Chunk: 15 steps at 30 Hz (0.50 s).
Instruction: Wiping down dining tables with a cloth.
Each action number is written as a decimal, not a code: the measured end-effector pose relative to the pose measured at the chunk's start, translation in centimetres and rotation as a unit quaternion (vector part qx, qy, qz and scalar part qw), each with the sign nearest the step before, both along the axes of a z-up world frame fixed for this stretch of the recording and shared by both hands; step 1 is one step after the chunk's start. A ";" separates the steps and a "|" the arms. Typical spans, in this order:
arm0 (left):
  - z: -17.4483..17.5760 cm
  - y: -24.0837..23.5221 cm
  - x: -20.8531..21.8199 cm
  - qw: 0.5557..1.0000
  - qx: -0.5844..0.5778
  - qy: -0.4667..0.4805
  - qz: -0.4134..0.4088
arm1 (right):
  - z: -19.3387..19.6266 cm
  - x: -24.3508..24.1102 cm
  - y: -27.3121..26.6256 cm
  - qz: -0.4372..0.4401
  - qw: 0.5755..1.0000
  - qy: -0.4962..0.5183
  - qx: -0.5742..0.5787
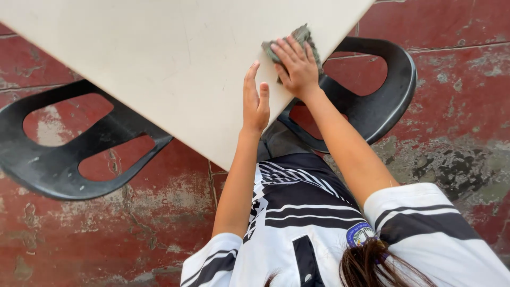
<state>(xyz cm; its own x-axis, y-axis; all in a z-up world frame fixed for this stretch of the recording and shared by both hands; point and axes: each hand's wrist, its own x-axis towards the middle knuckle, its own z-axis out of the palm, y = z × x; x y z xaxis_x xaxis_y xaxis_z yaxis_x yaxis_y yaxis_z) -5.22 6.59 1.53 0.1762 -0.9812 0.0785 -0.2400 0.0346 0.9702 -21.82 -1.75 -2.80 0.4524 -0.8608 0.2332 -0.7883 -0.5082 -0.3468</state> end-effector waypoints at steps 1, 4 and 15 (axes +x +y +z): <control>0.2 1.3 -0.4 1.000 0.004 -0.004 0.004 | 0.2 0.3 0.6 0.004 1.000 -0.004 0.004; -0.3 2.2 -1.0 1.000 -0.013 0.003 -0.005 | -0.2 1.8 0.6 -0.045 0.999 -0.006 -0.027; 0.2 3.5 -9.1 0.999 -0.007 -0.035 -0.001 | -3.7 -1.3 -0.7 -0.049 0.998 0.031 0.016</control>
<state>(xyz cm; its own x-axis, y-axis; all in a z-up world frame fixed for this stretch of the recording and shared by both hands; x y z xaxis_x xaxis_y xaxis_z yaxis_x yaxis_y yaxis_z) -14.27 10.08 1.69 0.1684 -0.9802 0.1045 -0.3071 0.0485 0.9504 -23.10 -2.50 -6.54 0.3786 -0.9079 0.1797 -0.8541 -0.4175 -0.3101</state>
